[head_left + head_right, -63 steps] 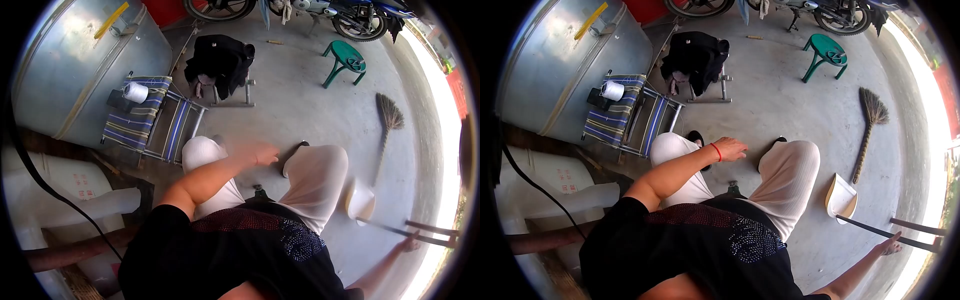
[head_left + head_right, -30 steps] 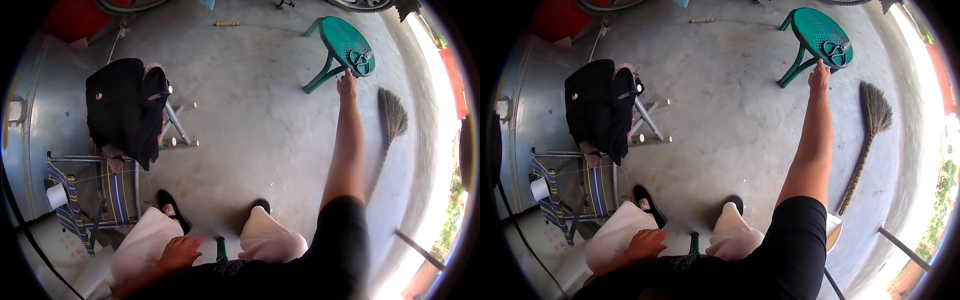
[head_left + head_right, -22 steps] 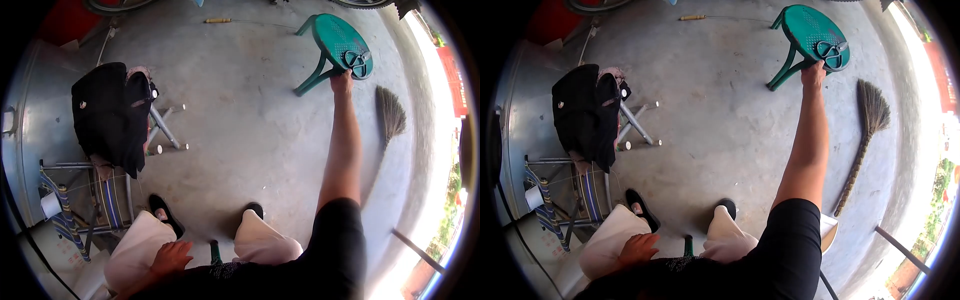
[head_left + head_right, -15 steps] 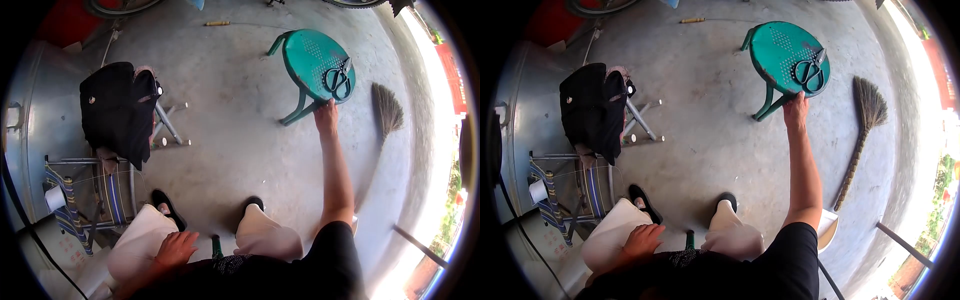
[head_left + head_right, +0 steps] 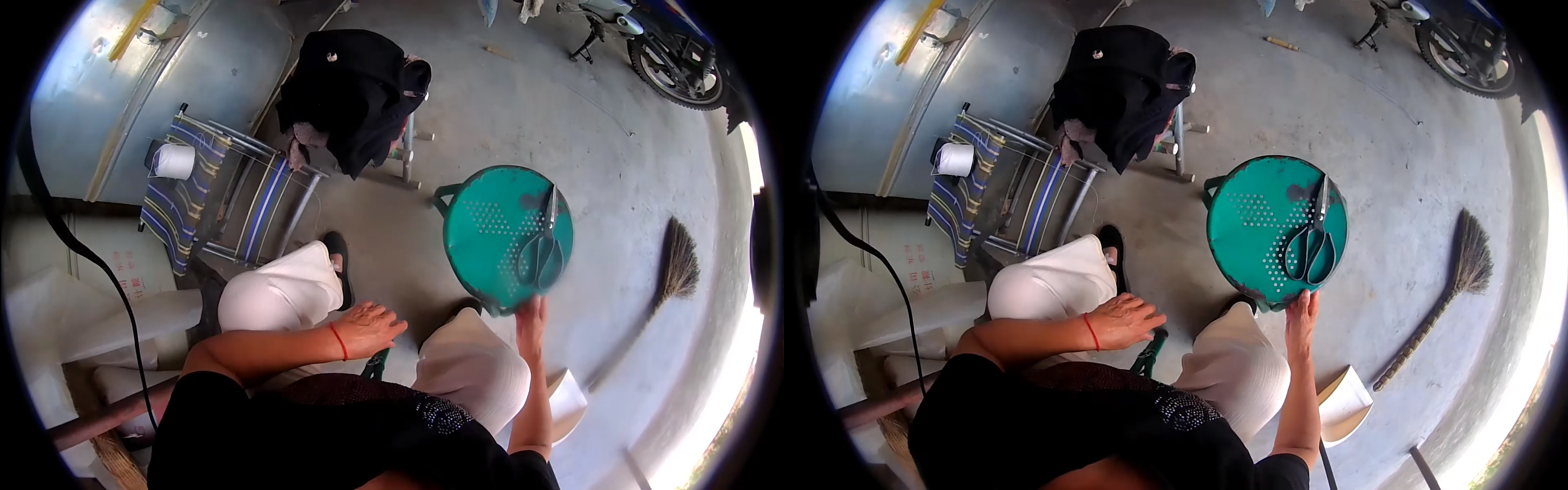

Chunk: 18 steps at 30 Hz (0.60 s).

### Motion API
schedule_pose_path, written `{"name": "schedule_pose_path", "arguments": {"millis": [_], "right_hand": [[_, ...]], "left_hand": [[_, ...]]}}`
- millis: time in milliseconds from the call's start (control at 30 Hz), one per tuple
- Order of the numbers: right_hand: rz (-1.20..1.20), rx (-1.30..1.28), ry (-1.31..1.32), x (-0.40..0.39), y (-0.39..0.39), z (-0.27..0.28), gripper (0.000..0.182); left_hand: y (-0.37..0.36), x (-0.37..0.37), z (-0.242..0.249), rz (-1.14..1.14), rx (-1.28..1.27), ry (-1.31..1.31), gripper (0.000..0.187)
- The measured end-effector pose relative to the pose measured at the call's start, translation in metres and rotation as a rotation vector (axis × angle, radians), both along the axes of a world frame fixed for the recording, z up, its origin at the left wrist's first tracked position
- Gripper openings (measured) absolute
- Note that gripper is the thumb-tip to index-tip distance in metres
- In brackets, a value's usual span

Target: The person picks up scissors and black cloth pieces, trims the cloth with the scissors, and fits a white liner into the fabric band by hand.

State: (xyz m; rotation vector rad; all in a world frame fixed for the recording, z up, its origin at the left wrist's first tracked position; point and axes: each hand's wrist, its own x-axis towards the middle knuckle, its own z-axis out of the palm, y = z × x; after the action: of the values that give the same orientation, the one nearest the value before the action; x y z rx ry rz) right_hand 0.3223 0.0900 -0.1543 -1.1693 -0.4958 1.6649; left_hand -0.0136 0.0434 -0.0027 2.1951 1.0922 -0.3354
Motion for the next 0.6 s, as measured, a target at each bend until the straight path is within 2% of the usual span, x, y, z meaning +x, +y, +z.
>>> {"name": "schedule_pose_path", "arguments": {"millis": [67,133,167,267,333,367,400,433,467,533,600], "right_hand": [[0.039,0.021,-0.014,0.0,-0.004,0.004,0.045],[-0.141,-0.122,-0.472,0.003,-0.001,0.015,0.045],[-0.189,-0.042,-0.63,0.016,0.0,0.012,0.043],[-0.23,0.447,-1.308,0.034,0.035,-0.008,0.042],[0.016,0.512,-1.629,0.004,0.059,0.037,0.046],[0.017,0.519,-1.633,-0.015,0.066,0.053,0.046],[0.174,0.372,-1.78,-0.035,0.073,0.067,0.05],[0.329,0.218,-1.914,-0.048,0.078,0.075,0.054],[0.322,0.233,-1.91,-0.052,0.082,0.077,0.054],[0.355,0.054,-1.789,-0.053,0.087,0.071,0.061],[0.335,0.146,-1.81,-0.044,0.093,0.053,0.063]], "left_hand": [[-0.008,0.004,0.0,-0.009,0.024,-0.034,0.033],[-0.016,0.003,0.001,-0.049,0.044,-0.095,0.033],[-0.019,0.002,0.0,-0.054,0.07,-0.135,0.033],[-0.026,-0.002,-0.003,-0.066,0.122,-0.113,0.032],[-0.025,0.0,0.002,-0.064,0.107,-0.113,0.031],[-0.021,0.001,0.004,-0.066,0.083,-0.099,0.03],[-0.014,0.0,0.009,-0.059,0.09,-0.1,0.03],[-0.001,-0.002,0.016,0.059,0.087,-0.238,0.028],[0.016,-0.008,0.023,0.175,0.086,-0.374,0.026],[0.078,-0.033,0.04,0.446,0.324,-0.565,0.02],[0.166,-0.083,0.043,0.589,0.783,-0.544,0.013]]}}
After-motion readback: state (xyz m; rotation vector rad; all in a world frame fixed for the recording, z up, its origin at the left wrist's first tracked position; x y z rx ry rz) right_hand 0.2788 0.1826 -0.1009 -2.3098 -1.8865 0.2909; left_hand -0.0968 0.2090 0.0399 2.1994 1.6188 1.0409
